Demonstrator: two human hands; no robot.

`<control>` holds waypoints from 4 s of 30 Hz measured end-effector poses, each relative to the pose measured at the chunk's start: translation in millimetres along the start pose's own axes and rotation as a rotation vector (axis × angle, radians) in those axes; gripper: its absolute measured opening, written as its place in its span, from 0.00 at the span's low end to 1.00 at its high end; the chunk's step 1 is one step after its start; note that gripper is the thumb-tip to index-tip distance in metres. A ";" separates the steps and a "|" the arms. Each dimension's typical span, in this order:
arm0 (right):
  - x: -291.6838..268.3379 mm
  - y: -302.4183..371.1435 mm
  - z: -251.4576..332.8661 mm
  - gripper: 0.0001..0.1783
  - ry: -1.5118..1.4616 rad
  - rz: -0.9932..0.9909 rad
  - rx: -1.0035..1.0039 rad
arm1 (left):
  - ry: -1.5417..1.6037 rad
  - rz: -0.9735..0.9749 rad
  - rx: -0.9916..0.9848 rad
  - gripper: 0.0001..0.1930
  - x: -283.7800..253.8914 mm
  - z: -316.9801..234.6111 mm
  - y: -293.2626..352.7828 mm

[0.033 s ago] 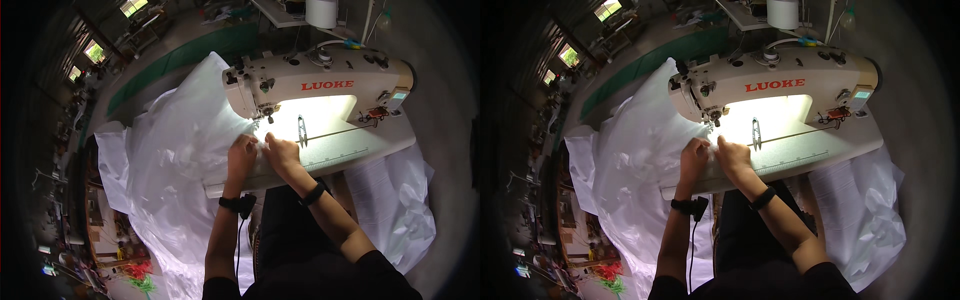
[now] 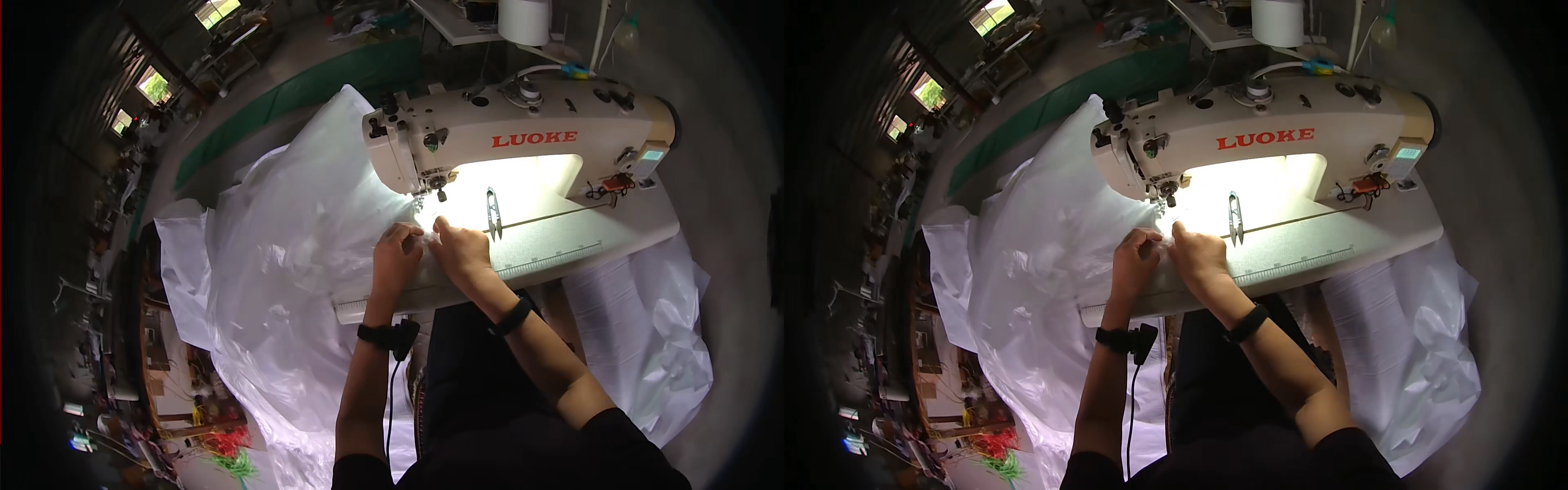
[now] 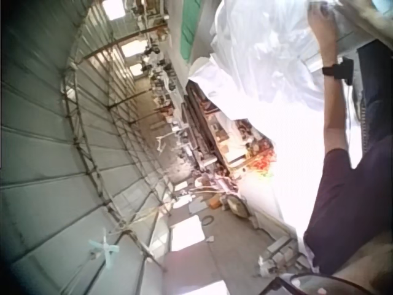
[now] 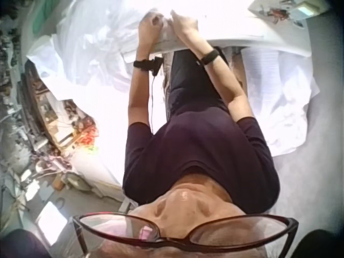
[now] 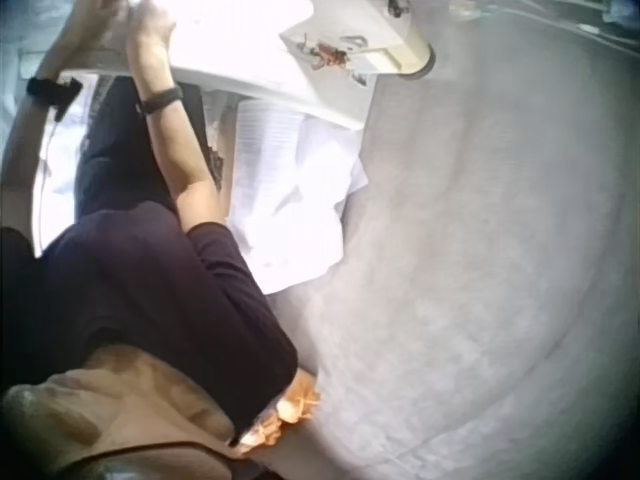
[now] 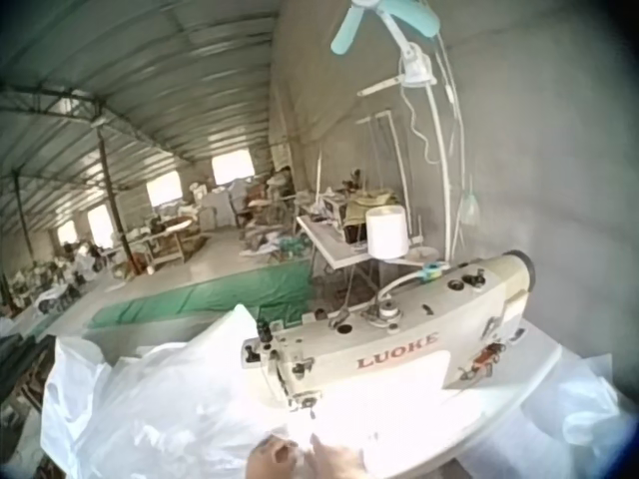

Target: Sewing large white plastic sheets using an industrial sewing machine in a manufacturing facility.

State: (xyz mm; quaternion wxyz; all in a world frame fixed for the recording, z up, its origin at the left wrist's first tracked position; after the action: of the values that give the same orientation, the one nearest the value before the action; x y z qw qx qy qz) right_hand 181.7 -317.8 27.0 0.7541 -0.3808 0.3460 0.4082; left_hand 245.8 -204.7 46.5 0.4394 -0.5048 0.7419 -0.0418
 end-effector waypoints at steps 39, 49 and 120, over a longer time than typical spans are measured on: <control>-27.0 23.9 -1.8 0.05 -0.264 -0.203 -0.157 | -0.279 0.105 0.166 0.10 21.1 -35.5 26.8; -18.3 28.7 12.7 0.11 -0.136 -0.034 -0.327 | -0.187 0.159 0.307 0.12 -2.2 -33.7 21.5; -1.5 -24.1 -1.6 0.13 -0.060 0.222 -0.207 | -0.329 0.236 0.280 0.19 5.5 -22.1 -11.4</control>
State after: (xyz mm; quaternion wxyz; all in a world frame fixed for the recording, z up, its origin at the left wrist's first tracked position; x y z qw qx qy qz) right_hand 201.9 -328.8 34.5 0.6711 -0.4036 0.3190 0.5337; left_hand 238.0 -223.1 62.5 0.6219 -0.3487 0.7011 -0.0100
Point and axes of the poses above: each hand's wrist, its own y-axis away from the middle knuckle, its own x-axis out of the palm, z = x × y, the point moved 10 cm from there along -y, towards the middle knuckle, and after that the axes turned 3 degrees about -z, right-handed, at the moved point
